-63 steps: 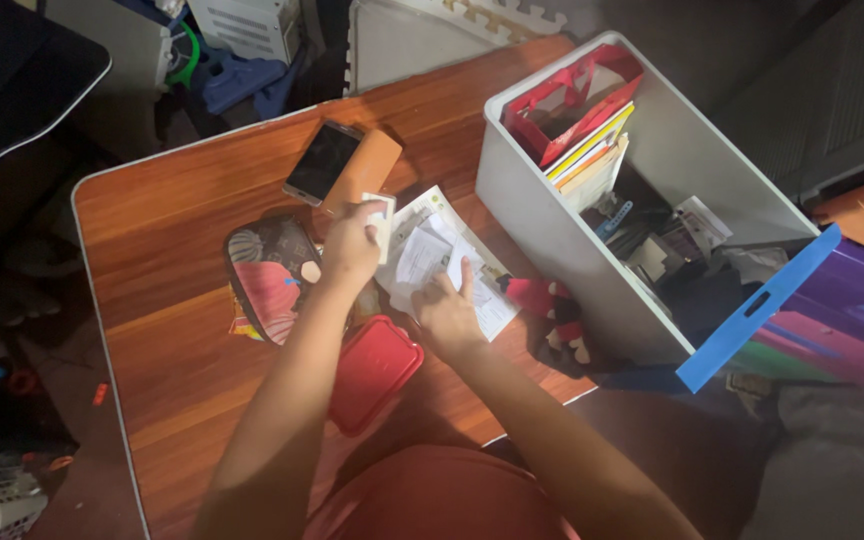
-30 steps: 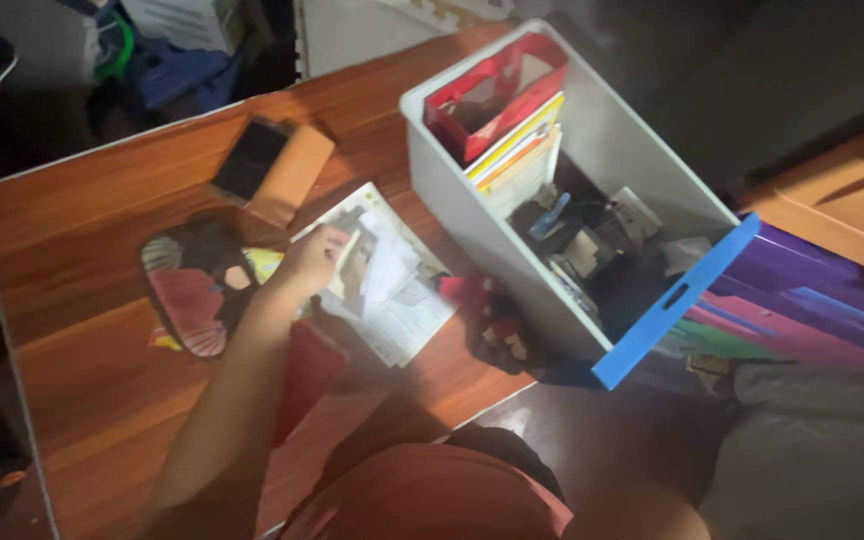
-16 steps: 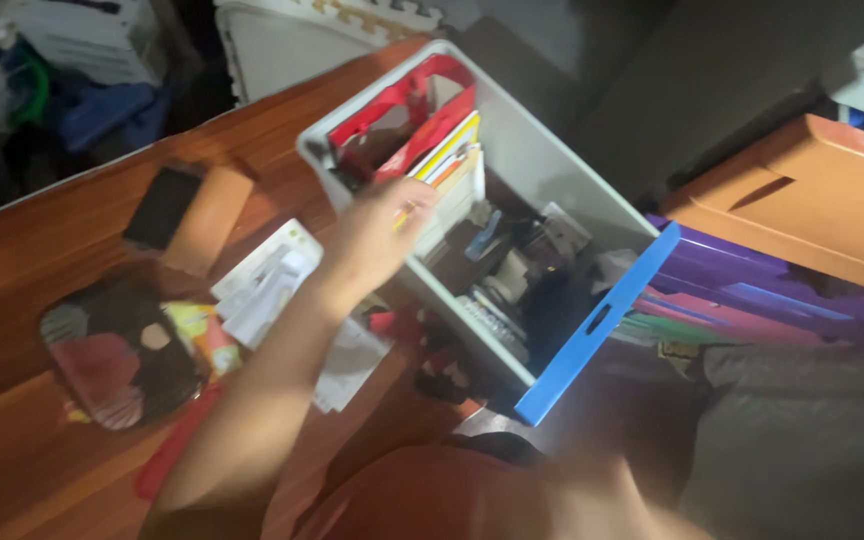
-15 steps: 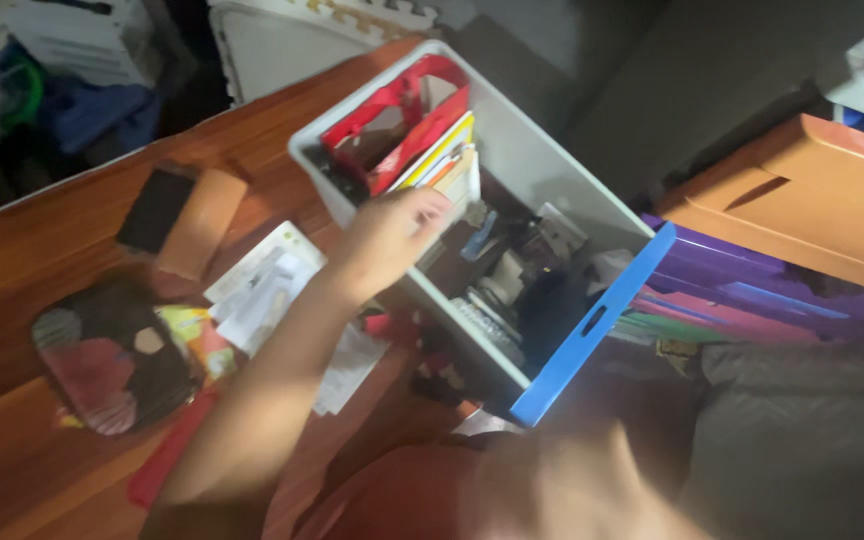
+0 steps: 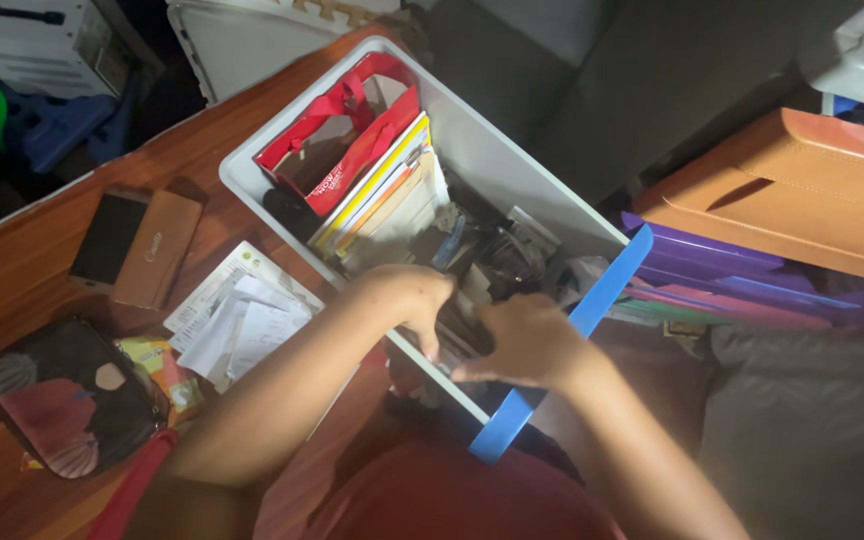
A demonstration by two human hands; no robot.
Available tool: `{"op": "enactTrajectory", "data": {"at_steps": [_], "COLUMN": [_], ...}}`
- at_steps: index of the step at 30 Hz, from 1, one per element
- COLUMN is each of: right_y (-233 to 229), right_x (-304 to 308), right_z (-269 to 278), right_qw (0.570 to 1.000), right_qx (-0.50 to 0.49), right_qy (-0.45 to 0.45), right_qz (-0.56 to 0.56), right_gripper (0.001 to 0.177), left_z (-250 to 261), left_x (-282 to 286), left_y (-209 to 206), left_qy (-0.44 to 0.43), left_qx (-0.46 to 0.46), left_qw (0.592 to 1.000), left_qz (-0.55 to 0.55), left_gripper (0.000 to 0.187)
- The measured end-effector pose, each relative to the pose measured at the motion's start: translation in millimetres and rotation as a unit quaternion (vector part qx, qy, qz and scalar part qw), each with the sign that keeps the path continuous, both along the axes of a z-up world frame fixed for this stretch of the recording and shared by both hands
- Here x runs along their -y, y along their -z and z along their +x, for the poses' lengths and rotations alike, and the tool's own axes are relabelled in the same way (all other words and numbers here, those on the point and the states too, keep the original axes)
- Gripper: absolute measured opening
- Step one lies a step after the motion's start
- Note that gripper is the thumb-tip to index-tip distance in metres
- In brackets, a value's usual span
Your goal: The person organizes papers and small items into a white plastic storage bin, then wipes the surface of a drawer unit with a wet wipe. They open drawers to retrieve and fold several pieces of clothing, placing them on a table.
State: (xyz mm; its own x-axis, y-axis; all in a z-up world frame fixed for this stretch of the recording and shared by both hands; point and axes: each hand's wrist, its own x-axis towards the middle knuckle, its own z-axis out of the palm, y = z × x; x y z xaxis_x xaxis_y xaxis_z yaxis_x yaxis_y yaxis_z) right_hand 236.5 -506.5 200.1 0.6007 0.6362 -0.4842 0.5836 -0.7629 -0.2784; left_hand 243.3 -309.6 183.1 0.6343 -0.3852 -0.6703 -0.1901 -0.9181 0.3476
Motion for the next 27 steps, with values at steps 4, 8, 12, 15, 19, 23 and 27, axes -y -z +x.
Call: {"op": "enactTrajectory", "data": {"at_steps": [4,8,12,15,19,23,27], "right_y": [1,0,6,14,21,16,13], "right_x": [-14,-9,-10,-9,-4,-6,-9], "right_z": [7,23,34,40,45,43,29], "right_qw": [0.998,0.994,0.993,0.994,0.995,0.995,0.998], "right_qx": [-0.045,-0.093,-0.104,-0.104,-0.098,-0.097,-0.068], "right_qy": [-0.017,0.033,0.035,0.016,0.017,0.029,0.016], "right_qz": [-0.031,-0.043,-0.044,-0.039,0.018,-0.023,-0.004], "right_gripper": [0.061,0.062,0.044,0.041,0.043,0.04,0.041], "left_z": [4,13,23,28,37,36,22], "left_x": [-8,-10,-11,-23,-53,-74,-80], "left_y": [7,17,24,31,40,45,43], "left_qy": [-0.048,-0.094,-0.194,-0.292,-0.311,-0.295,-0.271], "left_qx": [-0.003,0.116,0.058,0.19,0.404,0.393,0.378], "left_qw": [0.996,0.969,0.966,0.919,0.849,0.864,0.882], "left_qz": [-0.072,-0.199,-0.163,-0.185,-0.139,-0.106,-0.072], "left_gripper": [0.065,0.052,0.038,0.03,0.033,0.03,0.028]}}
